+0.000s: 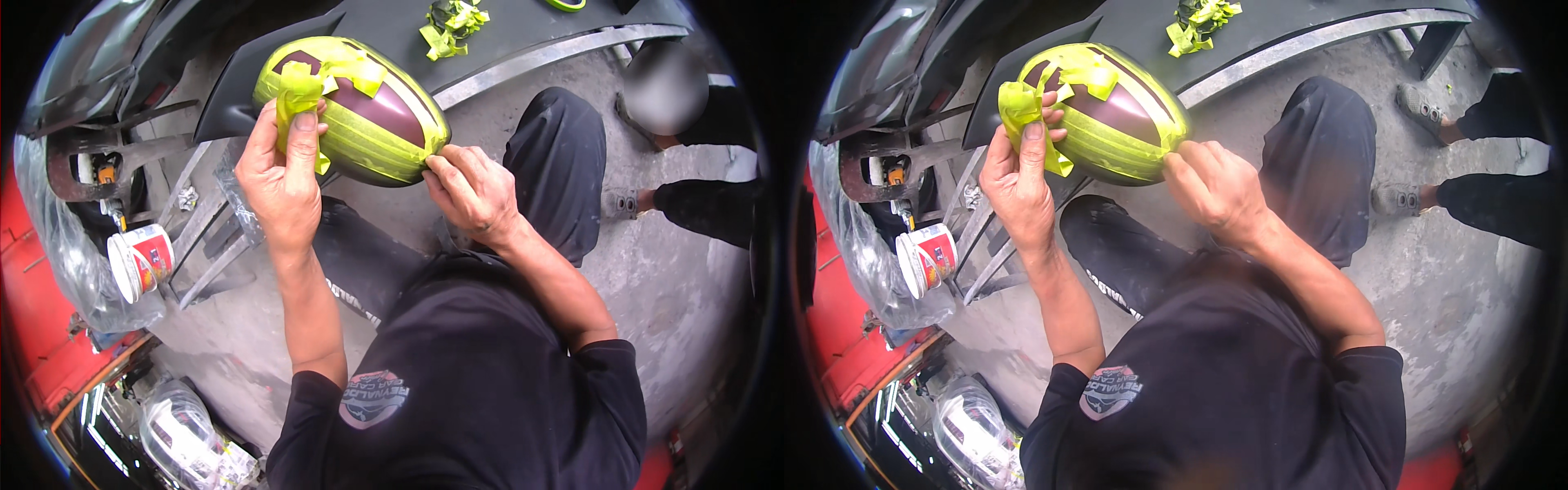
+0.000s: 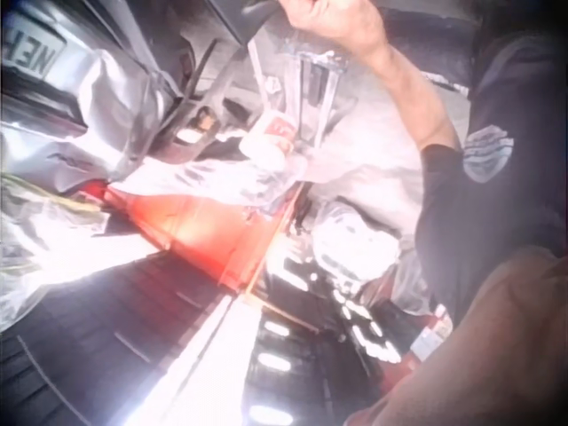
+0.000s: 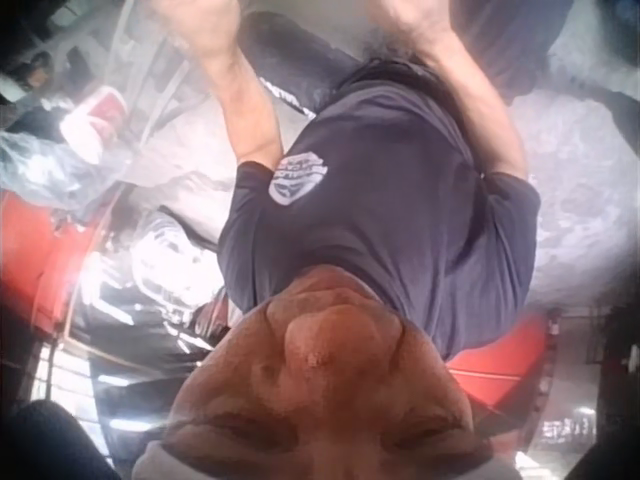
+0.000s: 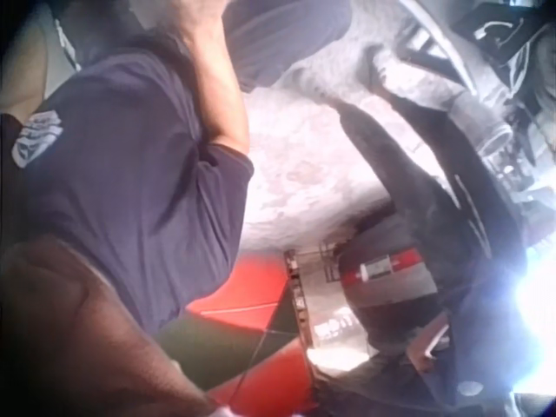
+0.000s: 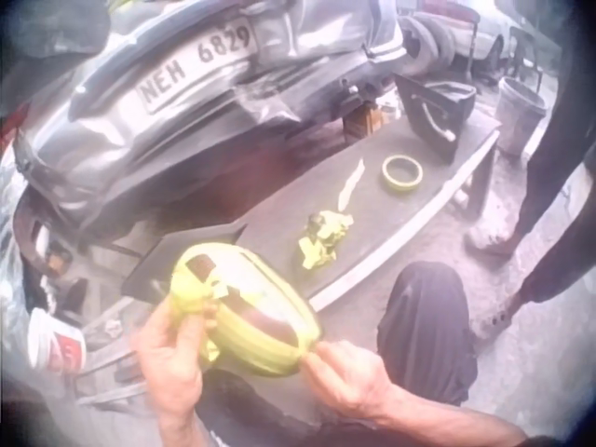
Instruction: The person applies bright green tape to the edges of a detached car side mirror, then peels it off to reveal a maroon-colored surface. The person handles the mirror and tape by hand, working on a bench in a workshop.
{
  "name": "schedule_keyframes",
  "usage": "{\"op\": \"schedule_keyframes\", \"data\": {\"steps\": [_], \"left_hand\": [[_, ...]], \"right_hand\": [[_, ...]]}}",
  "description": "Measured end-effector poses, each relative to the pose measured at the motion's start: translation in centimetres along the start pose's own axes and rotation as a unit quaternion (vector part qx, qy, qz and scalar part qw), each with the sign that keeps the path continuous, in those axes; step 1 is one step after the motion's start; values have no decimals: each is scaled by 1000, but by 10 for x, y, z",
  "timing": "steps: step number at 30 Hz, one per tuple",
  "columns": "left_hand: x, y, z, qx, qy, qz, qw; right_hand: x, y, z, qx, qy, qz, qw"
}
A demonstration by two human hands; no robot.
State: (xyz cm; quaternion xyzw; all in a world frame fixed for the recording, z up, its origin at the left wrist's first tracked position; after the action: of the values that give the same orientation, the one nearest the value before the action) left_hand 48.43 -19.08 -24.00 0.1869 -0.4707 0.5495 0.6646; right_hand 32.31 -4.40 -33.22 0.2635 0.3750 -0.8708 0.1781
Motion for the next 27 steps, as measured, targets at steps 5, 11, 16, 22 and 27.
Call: {"op": "schedule_keyframes", "data": {"steps": [5, 11, 16, 22, 27], "left_hand": [[2, -1, -1, 1, -7, -6, 1000], [-3, 1, -3, -2, 0, -6, 1000], [-7, -3, 0, -25, -7, 23, 999], [5, -4, -3, -8, -20, -36, 999], [10, -9, -10, 65, 16, -86, 994]], "right_hand": [[-1, -1, 2, 1, -42, -31, 999], [-2, 3, 9, -29, -35, -52, 998], [4, -2, 28, -20, -4, 20, 1000], [-4, -36, 74, -35, 97, 171, 980], [-11, -44, 80, -105, 35, 101, 989]]}}
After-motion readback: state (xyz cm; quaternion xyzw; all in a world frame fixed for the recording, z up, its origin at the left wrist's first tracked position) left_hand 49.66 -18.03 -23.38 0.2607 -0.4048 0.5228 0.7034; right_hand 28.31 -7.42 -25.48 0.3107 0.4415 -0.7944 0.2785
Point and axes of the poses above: each hand's wrist, its own z-axis towards the middle knuckle, its own y-axis out of the palm, x = y × z, the point moved 3 cm from there along z, towards the middle knuckle, and after that the axes turned 13 degrees about y, right-handed, at the moved point
